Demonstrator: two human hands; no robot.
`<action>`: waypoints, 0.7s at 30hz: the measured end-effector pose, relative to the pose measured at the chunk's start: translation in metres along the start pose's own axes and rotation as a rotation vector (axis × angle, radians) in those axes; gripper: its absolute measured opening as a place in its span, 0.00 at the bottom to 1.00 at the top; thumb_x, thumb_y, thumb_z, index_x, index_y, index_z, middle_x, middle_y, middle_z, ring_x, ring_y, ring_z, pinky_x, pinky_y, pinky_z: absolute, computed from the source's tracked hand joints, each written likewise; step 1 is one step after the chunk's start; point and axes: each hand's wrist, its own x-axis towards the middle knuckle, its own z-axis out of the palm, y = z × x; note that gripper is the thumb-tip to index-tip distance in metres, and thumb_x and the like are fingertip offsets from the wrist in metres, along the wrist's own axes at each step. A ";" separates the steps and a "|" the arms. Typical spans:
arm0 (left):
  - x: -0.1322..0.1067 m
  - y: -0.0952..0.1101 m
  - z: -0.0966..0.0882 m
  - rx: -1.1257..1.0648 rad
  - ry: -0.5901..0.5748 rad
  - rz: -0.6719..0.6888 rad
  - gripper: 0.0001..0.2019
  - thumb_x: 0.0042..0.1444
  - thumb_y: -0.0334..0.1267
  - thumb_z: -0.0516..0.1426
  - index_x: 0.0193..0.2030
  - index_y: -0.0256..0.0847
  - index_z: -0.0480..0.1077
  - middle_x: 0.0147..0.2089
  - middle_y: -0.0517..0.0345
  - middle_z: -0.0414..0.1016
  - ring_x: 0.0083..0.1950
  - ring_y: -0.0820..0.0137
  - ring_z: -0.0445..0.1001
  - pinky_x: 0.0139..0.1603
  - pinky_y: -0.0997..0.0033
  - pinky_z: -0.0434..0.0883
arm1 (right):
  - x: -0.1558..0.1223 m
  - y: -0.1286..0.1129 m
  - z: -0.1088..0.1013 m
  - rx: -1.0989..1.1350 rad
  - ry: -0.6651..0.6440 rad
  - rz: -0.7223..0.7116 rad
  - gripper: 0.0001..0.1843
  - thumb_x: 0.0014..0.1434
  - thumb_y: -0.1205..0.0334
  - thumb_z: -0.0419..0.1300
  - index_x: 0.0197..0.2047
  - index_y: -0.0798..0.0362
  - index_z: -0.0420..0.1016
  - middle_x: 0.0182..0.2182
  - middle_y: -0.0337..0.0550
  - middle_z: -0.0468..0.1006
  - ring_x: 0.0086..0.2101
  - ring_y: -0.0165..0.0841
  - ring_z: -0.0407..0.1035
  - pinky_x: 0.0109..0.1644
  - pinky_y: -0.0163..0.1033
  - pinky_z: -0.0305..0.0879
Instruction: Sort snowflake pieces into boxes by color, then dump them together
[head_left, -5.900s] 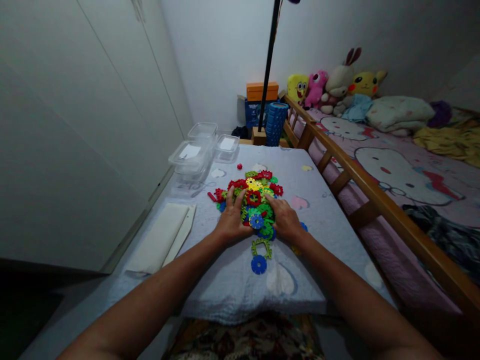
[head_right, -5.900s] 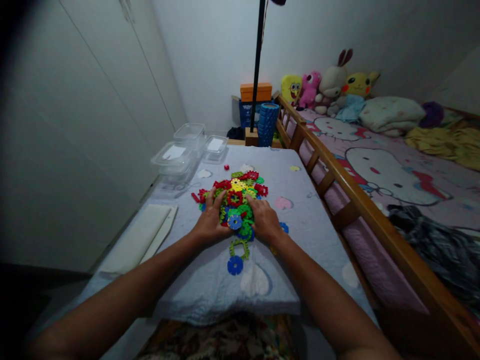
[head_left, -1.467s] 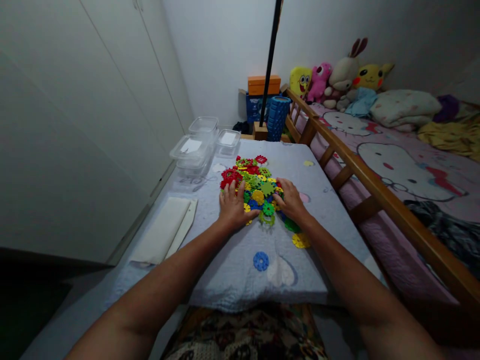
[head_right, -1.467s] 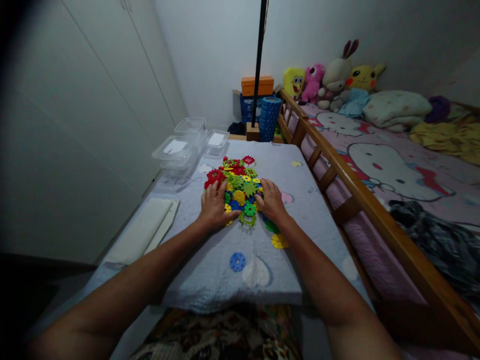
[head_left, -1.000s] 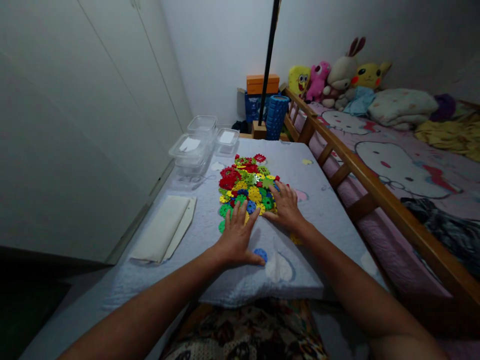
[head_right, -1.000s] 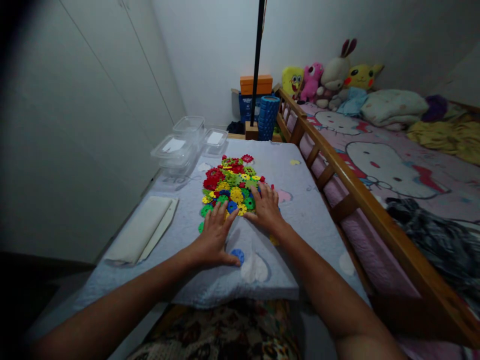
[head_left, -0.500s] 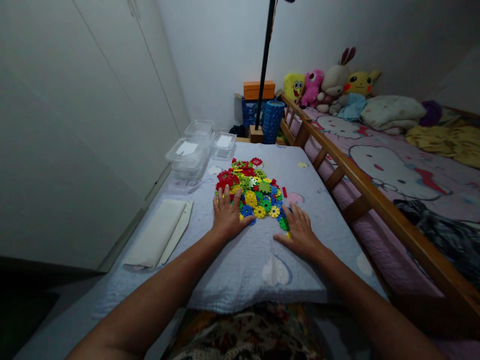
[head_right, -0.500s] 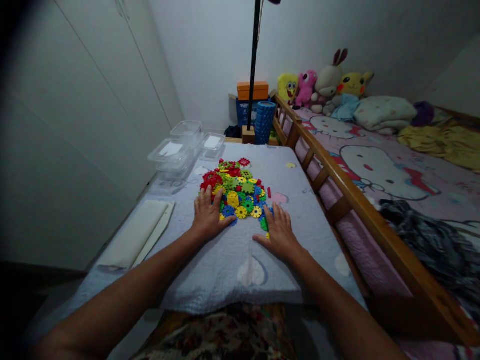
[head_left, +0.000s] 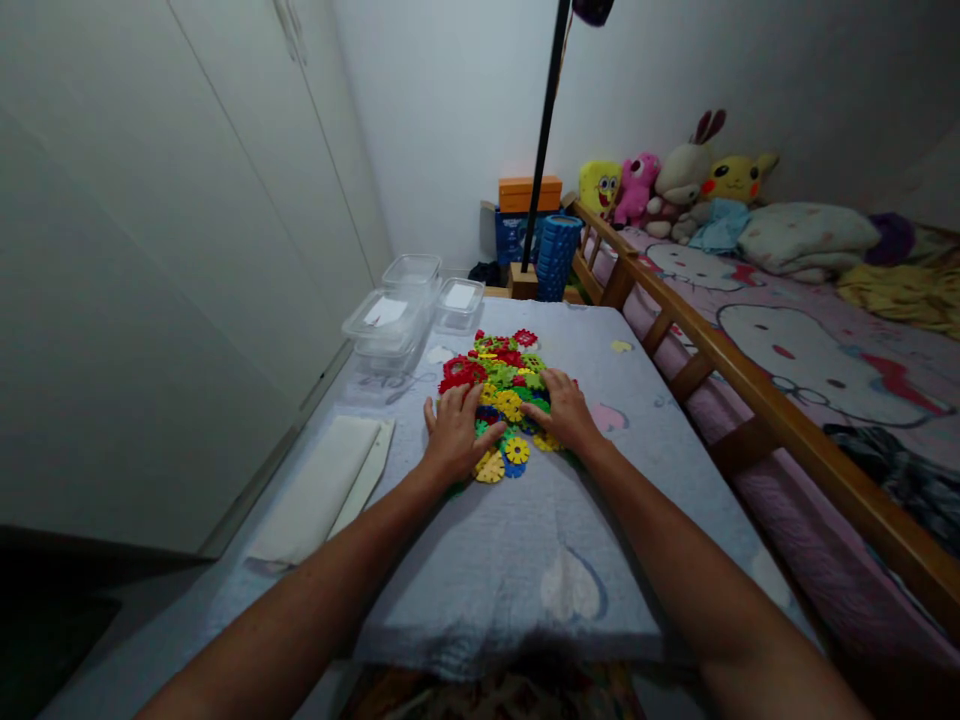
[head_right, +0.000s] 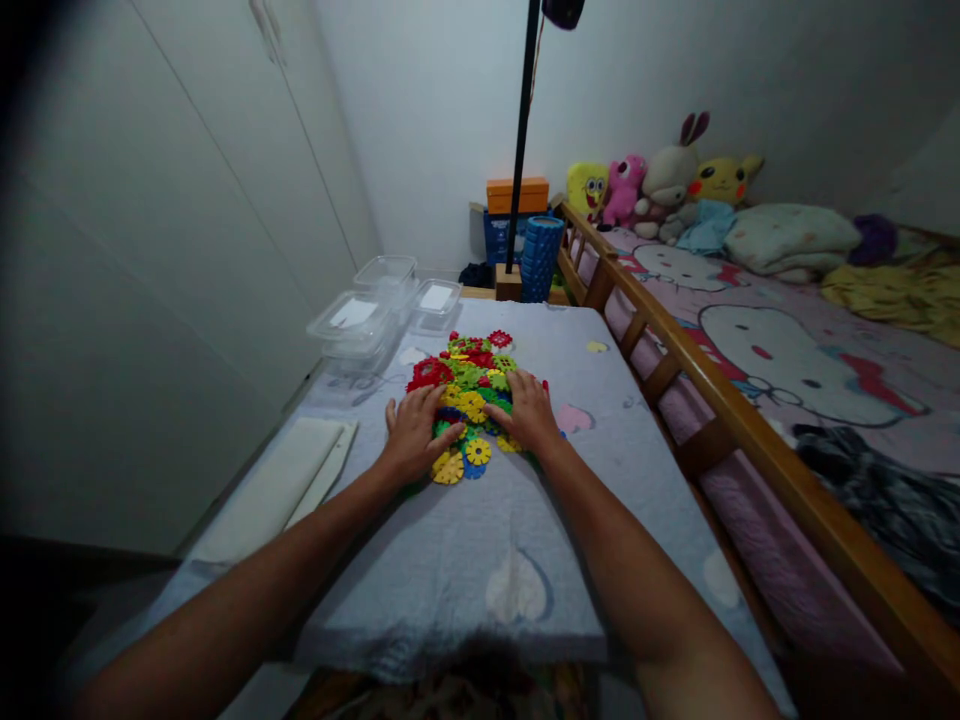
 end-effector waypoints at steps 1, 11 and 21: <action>0.006 -0.004 -0.002 0.002 0.025 -0.017 0.34 0.64 0.57 0.54 0.73 0.45 0.60 0.74 0.41 0.61 0.75 0.49 0.57 0.76 0.35 0.44 | 0.005 -0.001 -0.001 -0.001 0.007 0.029 0.33 0.69 0.40 0.54 0.65 0.55 0.70 0.63 0.61 0.72 0.62 0.50 0.64 0.66 0.58 0.58; 0.065 -0.041 0.012 -0.144 0.004 -0.130 0.32 0.64 0.55 0.54 0.69 0.38 0.65 0.73 0.38 0.62 0.75 0.51 0.60 0.74 0.45 0.58 | 0.010 -0.028 -0.014 -0.014 0.007 -0.130 0.32 0.62 0.37 0.62 0.62 0.49 0.74 0.64 0.56 0.72 0.63 0.53 0.62 0.70 0.66 0.45; 0.086 -0.044 -0.001 -0.343 -0.048 0.075 0.23 0.68 0.49 0.48 0.60 0.43 0.75 0.57 0.50 0.78 0.60 0.59 0.74 0.65 0.56 0.69 | 0.041 -0.001 -0.019 0.164 0.020 -0.058 0.20 0.66 0.55 0.58 0.57 0.53 0.77 0.54 0.55 0.80 0.53 0.45 0.74 0.59 0.48 0.68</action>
